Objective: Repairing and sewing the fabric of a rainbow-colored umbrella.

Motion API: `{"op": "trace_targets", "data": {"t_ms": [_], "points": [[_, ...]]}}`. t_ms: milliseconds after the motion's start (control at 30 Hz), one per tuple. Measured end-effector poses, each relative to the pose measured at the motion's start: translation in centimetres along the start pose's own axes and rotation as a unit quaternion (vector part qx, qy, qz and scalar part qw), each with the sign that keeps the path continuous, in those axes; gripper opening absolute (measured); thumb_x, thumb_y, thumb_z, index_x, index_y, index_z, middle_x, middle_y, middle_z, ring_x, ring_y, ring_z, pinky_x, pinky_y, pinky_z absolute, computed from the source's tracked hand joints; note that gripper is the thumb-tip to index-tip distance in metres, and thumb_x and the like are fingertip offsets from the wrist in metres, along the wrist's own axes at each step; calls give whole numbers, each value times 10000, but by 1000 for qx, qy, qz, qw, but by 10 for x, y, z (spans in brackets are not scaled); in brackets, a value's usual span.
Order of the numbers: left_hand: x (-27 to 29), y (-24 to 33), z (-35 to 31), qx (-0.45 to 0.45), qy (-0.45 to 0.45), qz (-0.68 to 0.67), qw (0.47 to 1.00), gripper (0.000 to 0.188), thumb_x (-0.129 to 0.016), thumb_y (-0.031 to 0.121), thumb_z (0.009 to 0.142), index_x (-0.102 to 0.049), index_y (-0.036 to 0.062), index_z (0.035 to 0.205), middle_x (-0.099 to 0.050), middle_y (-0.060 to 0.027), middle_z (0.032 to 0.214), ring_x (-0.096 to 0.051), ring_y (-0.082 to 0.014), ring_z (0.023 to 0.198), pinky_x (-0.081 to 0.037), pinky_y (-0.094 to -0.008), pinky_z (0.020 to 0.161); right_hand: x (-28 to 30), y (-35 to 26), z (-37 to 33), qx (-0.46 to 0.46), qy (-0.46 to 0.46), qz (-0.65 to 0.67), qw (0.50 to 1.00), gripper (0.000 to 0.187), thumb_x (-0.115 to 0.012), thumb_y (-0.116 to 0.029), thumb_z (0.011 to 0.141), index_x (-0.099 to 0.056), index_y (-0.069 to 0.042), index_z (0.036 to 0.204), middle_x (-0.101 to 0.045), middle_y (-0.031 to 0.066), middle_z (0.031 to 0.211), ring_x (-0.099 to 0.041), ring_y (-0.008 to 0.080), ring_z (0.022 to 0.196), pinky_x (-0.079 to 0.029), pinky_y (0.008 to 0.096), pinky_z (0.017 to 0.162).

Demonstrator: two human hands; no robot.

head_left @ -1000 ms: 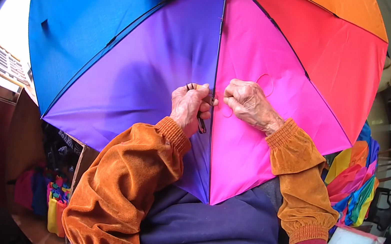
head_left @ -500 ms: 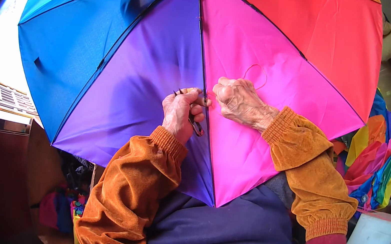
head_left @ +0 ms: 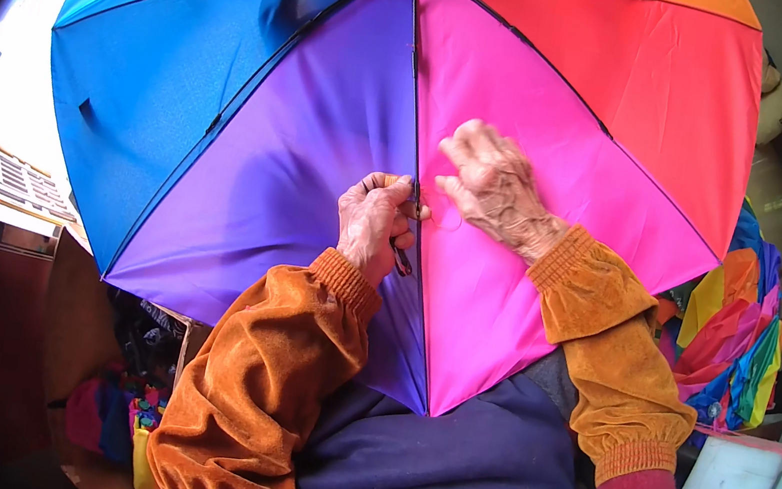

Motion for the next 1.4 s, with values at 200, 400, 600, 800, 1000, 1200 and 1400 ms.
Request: {"op": "trace_targets", "data": {"t_ms": [200, 400, 600, 800, 1000, 1200, 1400], "points": [[3, 0, -2, -22, 40, -7, 999, 74, -468, 78, 880, -442, 66, 812, -581, -167, 613, -301, -61, 344, -263, -221, 333, 5, 8, -16, 103, -75, -109, 986, 64, -566, -66, 765, -551, -5, 778, -510, 68, 681, -522, 200, 609, -429, 289, 595], [5, 2, -4, -29, 33, -24, 999, 86, -451, 83, 890, -411, 75, 814, -558, -148, 585, -380, -78, 368, -282, -226, 335, 29, 56, -56, -400, -125, 535, 734, 88, -547, -103, 844, -542, -16, 833, -455, -3, 611, -462, 111, 526, -425, 279, 537], [8, -2, -1, -22, 36, -41, 998, 84, -448, 88, 893, -411, 77, 818, -539, -129, 562, -425, -86, 388, -292, -229, 336, 53, 79, -72, -472, -70, 663, 577, 56, -547, -73, 850, -556, -28, 818, -423, -15, 585, -440, 88, 471, -446, 293, 489], [6, 1, -6, -24, 41, -31, 998, 84, -458, 98, 890, -412, 85, 821, -551, -136, 574, -380, -79, 372, -282, -229, 334, 107, 85, -38, -117, -117, -264, 950, 59, -565, -28, 785, -572, -6, 839, -467, 54, 603, -531, 176, 592, -449, 325, 521], [-6, -3, 1, -30, 12, 5, 999, 93, -480, 122, 880, -415, 102, 817, -521, -87, 564, -326, -67, 370, -265, -230, 335, -17, 4, 10, -15, -171, 49, 984, 129, -561, -124, 759, -628, -17, 786, -586, 139, 749, -578, 276, 734, -473, 360, 642], [5, 7, -4, -67, 6, 16, 998, 102, -475, 159, 881, -427, 106, 808, -378, 16, 555, -303, -71, 384, -252, -235, 339, -61, -30, 13, -1, -249, -31, 968, 95, -561, -144, 687, -591, -54, 683, -554, 108, 677, -575, 271, 630, -477, 376, 561], [0, -7, 3, -41, -34, -75, 996, 86, -501, 137, 852, -446, 72, 837, -543, -75, 620, -331, -78, 378, -262, -230, 336, -68, -17, 18, 93, -188, -26, 977, 77, -582, -101, 671, -625, -38, 679, -582, 121, 671, -602, 257, 642, -488, 392, 555]]}}
Point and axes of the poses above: each hand's wrist, its own z-axis towards the middle knuckle, its own x-axis out of the back of the hand, y = z × x, the point moved 8 cm from there along z, towards the middle knuckle
